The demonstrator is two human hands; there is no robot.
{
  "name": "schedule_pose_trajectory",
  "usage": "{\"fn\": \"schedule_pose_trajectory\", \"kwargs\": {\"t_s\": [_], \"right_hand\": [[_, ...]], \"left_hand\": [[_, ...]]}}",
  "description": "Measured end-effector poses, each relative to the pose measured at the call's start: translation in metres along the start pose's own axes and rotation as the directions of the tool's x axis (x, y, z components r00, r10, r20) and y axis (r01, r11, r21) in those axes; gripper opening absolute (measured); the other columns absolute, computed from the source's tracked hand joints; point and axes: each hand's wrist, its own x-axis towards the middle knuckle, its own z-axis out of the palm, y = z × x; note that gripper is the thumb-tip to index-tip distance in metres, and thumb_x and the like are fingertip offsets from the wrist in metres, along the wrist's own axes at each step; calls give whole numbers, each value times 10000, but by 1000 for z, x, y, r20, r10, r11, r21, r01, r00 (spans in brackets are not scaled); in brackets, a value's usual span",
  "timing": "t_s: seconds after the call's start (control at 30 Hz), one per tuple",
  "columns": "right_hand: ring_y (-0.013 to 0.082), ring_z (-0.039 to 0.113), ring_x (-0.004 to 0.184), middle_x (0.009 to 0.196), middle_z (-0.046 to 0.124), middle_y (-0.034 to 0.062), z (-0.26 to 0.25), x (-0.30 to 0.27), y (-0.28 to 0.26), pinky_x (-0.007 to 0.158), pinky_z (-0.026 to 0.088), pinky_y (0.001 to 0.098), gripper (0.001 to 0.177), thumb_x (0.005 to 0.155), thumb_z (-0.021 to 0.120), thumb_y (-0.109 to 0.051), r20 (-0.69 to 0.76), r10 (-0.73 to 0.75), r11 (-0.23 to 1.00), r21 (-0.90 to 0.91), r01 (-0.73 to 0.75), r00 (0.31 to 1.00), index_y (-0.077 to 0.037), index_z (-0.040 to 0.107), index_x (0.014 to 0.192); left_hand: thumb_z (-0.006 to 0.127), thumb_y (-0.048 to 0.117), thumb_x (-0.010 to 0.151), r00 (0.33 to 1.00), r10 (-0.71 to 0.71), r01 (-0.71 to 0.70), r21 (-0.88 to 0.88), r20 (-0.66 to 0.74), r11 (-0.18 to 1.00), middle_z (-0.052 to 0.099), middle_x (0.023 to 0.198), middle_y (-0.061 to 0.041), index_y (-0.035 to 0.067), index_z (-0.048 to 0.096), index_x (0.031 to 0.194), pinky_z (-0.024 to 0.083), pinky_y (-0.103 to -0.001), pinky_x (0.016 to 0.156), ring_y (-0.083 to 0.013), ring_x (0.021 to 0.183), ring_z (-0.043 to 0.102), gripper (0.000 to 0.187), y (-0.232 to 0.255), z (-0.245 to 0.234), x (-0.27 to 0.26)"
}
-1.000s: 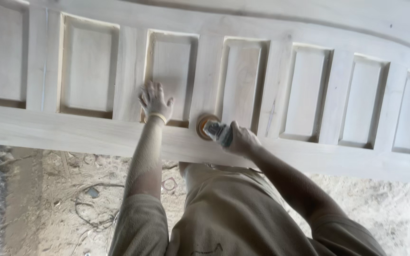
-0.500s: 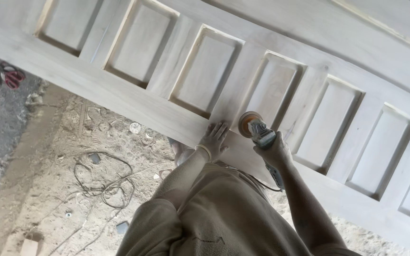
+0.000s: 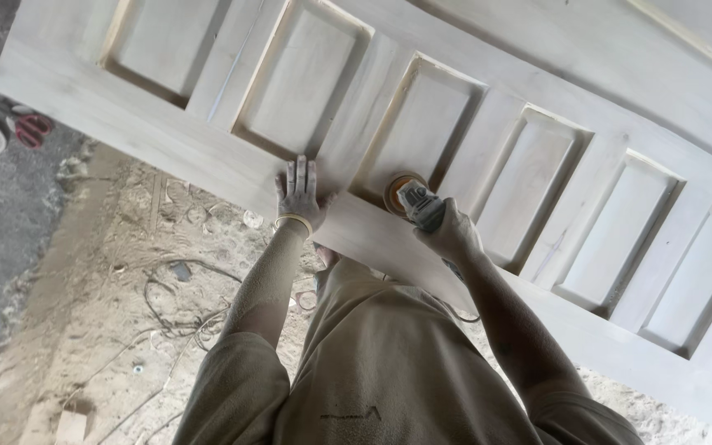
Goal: The person uses an orbital sander to smooth the surface of a large white wooden door laid flat on the floor. They move the sander systematically across the raised panels and flat areas while wearing gloves.
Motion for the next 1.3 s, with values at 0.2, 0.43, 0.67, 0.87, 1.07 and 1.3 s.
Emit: {"fn": "schedule_pose_trajectory", "kwargs": {"t_s": [0.2,0.43,0.67,0.87,1.07,1.3], "right_hand": [[365,744,955,1064,728,215,10,30,-39,827,612,490,705,739,835,-375,11,-3,1000,12,3,1000,-36,482,1246],[348,763,938,1077,722,228,2,60,-40,825,649,442,702,765,819,-370,95,34,998,-60,-28,995,-10,460,1249],[390,749,916,1100,706,288,-42,130,-24,825,645,447,813,743,835,-347,6,66,998,14,-66,998,10,386,1319],[418,736,947,1063,711,296,-78,173,-30,843,622,477,817,764,844,-360,-113,61,998,3,-61,992,39,376,1301],[413,742,950,1057,706,290,-61,155,-28,835,626,466,800,777,822,-350,-74,77,996,46,-74,994,60,372,1296],[410,748,905,1026,698,298,-6,82,-23,801,646,465,815,774,826,-380,127,-79,986,-139,96,989,77,371,1272]], "left_hand": [[256,592,1044,969,-163,214,-308,183,927,-273,1706,-95,160,-126,1650,-109,-730,1192,-371,1556,-252,837,5,-31,61],[288,555,1056,947,-158,256,-358,281,898,-345,1664,-158,153,-221,1617,-122,-789,1121,-429,1511,-321,857,14,-47,74],[312,565,1042,926,-192,303,-335,325,892,-353,1667,-126,206,-224,1625,-123,-785,1140,-406,1513,-325,870,14,-48,80],[276,567,1051,927,-202,300,-301,315,905,-360,1658,-141,200,-238,1615,-136,-778,1136,-412,1501,-337,847,16,-44,83],[299,534,1066,939,-197,293,-353,282,889,-356,1659,-157,165,-234,1623,-132,-764,1149,-427,1509,-328,855,20,-59,82],[319,501,1084,936,-226,319,-382,269,868,-346,1669,-123,200,-209,1632,-118,-742,1179,-384,1538,-293,818,24,-72,70]]}}
